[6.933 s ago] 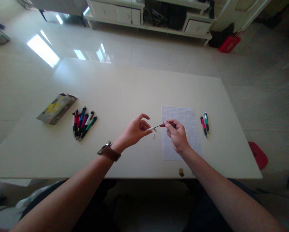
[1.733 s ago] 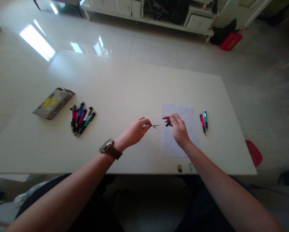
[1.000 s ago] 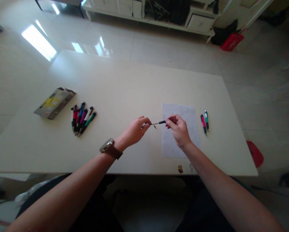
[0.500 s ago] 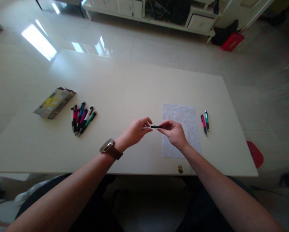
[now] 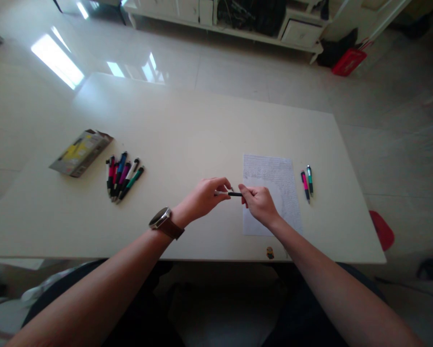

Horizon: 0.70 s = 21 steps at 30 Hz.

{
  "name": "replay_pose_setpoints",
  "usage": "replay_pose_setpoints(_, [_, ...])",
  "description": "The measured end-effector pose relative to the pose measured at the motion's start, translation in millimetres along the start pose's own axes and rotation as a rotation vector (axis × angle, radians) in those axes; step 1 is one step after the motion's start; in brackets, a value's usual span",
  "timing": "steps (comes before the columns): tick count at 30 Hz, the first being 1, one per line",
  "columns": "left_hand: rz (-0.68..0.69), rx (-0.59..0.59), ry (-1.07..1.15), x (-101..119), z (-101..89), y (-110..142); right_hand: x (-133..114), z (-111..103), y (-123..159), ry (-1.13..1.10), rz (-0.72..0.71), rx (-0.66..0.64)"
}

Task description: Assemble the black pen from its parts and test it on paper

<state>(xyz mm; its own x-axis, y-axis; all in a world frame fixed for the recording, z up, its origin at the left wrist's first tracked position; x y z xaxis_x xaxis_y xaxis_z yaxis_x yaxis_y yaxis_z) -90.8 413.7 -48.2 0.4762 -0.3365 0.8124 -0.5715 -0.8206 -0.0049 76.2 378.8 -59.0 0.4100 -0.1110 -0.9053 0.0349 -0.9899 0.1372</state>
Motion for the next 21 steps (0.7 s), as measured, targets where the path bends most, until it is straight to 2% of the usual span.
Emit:
replay_pose_setpoints(3, [0.042,0.023,-0.021,2.0,-1.2,-0.1,-3.1,1.0,-1.2,-0.045,-0.046,0.014])
replay_pose_setpoints(7, [0.025,0.059,-0.035,-1.1,-2.7,0.0,-5.5,2.1,-1.8,-0.137,-0.115,0.011])
replay_pose_setpoints(10, [0.044,0.034,-0.031,1.3,-1.5,0.6,0.4,4.3,-1.6,-0.094,-0.05,-0.034])
replay_pose_setpoints(12, [0.062,0.015,-0.056,4.5,-2.1,0.3,5.6,2.4,-2.1,-0.092,0.01,-0.017])
replay_pose_setpoints(14, [0.039,0.042,-0.096,4.6,-7.2,-1.2,7.4,-1.2,-3.2,-0.08,0.011,0.025])
replay_pose_setpoints(16, [-0.028,0.101,-0.118,0.7,-15.5,-3.4,5.9,-1.9,-4.0,0.007,-0.053,0.031])
replay_pose_setpoints(21, [-0.124,0.153,-0.166,-7.5,-26.4,-6.1,7.6,16.0,1.9,0.371,-0.265,-0.129])
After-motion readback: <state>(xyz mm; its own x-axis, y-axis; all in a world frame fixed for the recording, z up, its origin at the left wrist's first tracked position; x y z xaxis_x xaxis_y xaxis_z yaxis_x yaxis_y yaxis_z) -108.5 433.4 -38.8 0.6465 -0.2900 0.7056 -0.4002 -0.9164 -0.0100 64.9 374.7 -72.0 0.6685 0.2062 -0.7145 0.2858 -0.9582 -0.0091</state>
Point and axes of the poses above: each hand's wrist, its own y-axis away from the middle knuckle, its own z-axis out of the palm, x = y × z, the point moved 6 cm from there along -y, towards the middle knuckle, and after that the axes turned 7 degrees about -y, right-handed, at the moved point
